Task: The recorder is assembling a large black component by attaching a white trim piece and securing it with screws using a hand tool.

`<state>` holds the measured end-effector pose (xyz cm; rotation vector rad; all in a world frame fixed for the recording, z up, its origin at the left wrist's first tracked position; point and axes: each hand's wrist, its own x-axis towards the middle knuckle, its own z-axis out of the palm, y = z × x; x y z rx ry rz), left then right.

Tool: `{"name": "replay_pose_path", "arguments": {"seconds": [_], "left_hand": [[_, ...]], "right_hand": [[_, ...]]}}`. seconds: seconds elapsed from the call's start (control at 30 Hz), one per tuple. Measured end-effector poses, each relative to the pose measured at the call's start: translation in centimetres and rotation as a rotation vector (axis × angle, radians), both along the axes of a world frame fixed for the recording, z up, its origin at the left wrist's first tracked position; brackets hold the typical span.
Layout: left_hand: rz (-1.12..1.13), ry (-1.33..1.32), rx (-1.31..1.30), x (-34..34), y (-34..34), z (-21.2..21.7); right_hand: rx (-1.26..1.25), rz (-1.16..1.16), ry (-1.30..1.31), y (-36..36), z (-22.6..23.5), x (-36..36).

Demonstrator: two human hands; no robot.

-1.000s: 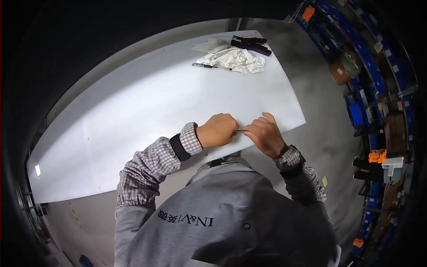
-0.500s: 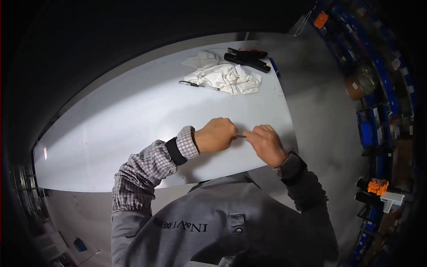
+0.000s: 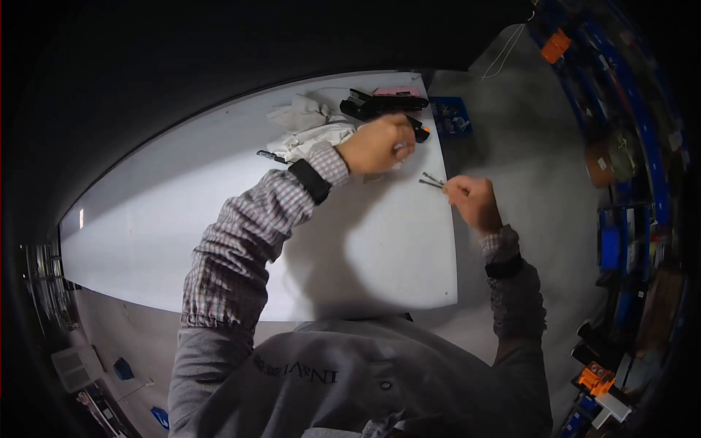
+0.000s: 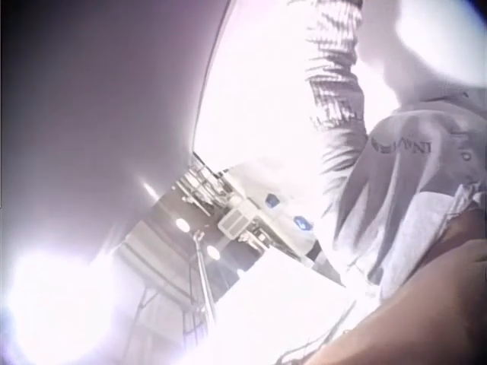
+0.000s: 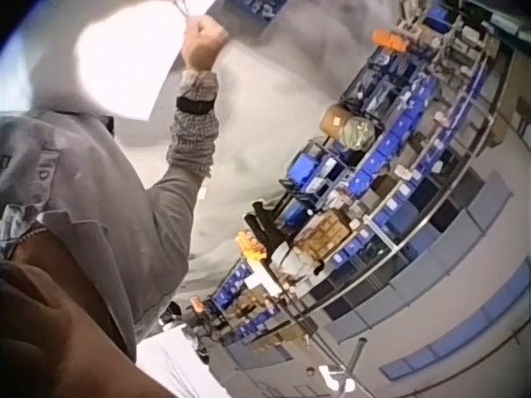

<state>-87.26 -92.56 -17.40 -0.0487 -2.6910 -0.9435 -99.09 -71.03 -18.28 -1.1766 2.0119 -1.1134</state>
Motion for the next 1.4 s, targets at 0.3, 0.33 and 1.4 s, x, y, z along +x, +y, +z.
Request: {"name": "replay_pose_path", "arguments": {"seconds": [0.3,0.33,1.4], "left_hand": [[0.357,0.034,-0.276,-1.1,-3.1,-4.6],[0.303,-0.033,-0.138,0.1,-2.7,-4.5],[0.595,-0.185,0.214,-2.3,-6.1,-5.7]], "right_hand": [[0.025,-0.092,-0.206,-6.8,-1.3,-9.4],[0.044,-0.05,-0.223,-7.8,-1.0,-9.6],[0.297,0.392,0.164,-18.6,-3.6,-12.7]]}}
